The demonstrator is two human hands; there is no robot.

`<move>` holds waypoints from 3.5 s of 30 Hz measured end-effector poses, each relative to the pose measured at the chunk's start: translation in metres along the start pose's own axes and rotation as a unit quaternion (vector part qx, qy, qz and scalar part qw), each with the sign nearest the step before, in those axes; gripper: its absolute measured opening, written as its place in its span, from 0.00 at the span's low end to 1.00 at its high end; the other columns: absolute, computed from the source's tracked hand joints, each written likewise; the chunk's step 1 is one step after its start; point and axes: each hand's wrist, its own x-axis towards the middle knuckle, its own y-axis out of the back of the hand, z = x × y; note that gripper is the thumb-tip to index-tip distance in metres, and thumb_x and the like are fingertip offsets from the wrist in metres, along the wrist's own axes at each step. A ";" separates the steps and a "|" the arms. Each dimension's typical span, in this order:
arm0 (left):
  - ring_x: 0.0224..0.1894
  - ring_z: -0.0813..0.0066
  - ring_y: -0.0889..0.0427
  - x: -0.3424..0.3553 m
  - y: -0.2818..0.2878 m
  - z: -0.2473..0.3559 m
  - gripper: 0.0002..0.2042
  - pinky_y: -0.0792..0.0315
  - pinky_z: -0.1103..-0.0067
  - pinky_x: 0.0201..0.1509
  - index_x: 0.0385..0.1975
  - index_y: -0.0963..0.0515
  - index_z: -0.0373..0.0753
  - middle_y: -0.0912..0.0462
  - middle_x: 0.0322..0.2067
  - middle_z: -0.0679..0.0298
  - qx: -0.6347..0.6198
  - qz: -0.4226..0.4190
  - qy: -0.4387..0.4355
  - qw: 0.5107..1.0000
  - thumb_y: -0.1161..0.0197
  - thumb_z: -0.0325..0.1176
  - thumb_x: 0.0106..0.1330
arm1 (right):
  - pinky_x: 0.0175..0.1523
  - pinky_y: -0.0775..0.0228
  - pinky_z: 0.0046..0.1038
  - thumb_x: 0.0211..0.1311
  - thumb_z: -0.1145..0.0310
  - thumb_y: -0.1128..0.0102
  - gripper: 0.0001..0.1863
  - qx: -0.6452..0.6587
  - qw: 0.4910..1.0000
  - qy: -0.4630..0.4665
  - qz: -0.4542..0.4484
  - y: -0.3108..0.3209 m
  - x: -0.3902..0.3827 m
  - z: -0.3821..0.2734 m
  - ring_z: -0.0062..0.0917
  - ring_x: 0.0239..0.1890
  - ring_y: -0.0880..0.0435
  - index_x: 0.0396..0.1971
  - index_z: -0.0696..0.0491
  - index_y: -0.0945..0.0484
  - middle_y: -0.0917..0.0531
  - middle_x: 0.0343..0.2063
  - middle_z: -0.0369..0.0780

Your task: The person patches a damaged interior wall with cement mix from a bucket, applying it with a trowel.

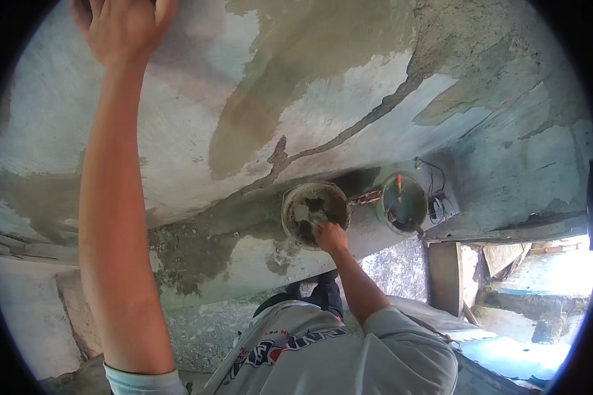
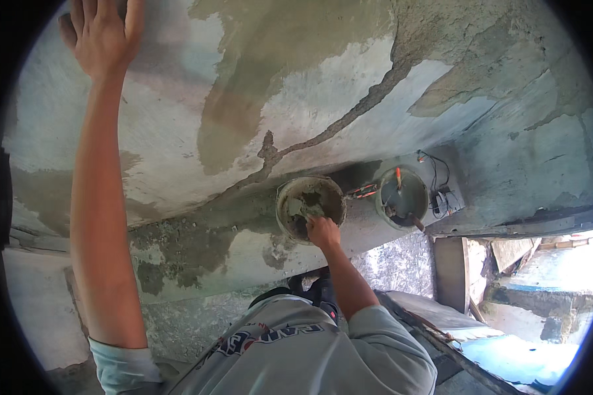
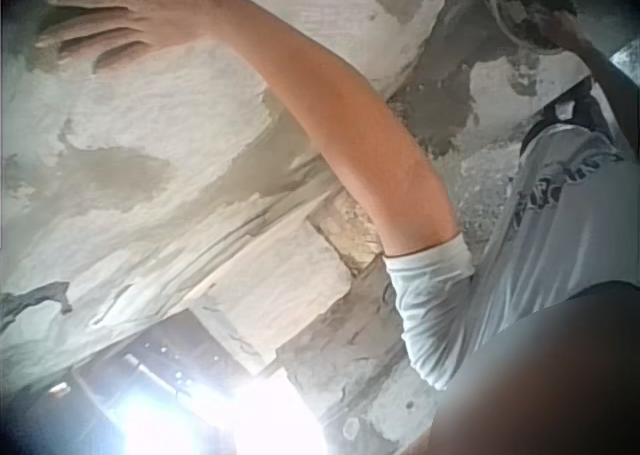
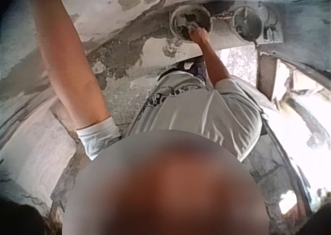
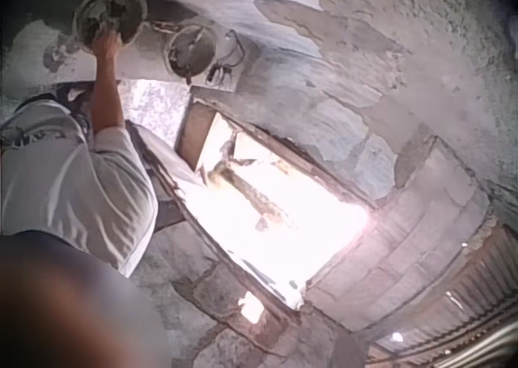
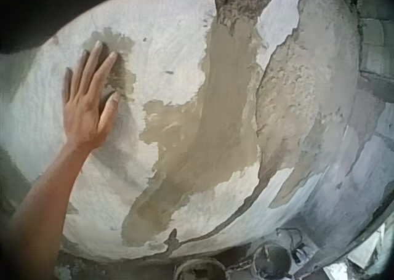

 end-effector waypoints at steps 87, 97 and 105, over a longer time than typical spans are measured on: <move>0.83 0.58 0.43 0.007 0.025 0.008 0.30 0.56 0.46 0.84 0.79 0.34 0.65 0.40 0.82 0.73 -0.072 -0.055 0.057 0.994 0.46 0.54 0.77 | 0.35 0.25 0.34 0.78 0.66 0.41 0.11 0.220 0.853 0.309 0.360 0.307 0.059 -0.101 0.33 0.23 0.17 0.43 0.59 0.16 0.19 0.23 0.46; 0.84 0.58 0.43 0.010 0.024 0.012 0.31 0.58 0.45 0.84 0.80 0.35 0.65 0.40 0.82 0.73 -0.084 -0.058 0.060 0.993 0.44 0.52 0.76 | 0.30 0.29 0.32 0.79 0.67 0.41 0.11 0.175 0.825 0.362 0.397 0.295 0.067 -0.103 0.22 0.21 0.23 0.43 0.59 0.16 0.24 0.18 0.41; 0.83 0.58 0.43 0.008 0.030 0.011 0.31 0.57 0.46 0.84 0.80 0.35 0.66 0.40 0.82 0.74 -0.086 -0.071 0.070 0.991 0.43 0.51 0.75 | 0.30 0.30 0.27 0.81 0.63 0.43 0.15 0.429 0.816 0.269 0.279 0.330 0.073 -0.115 0.18 0.23 0.21 0.43 0.60 0.14 0.21 0.19 0.34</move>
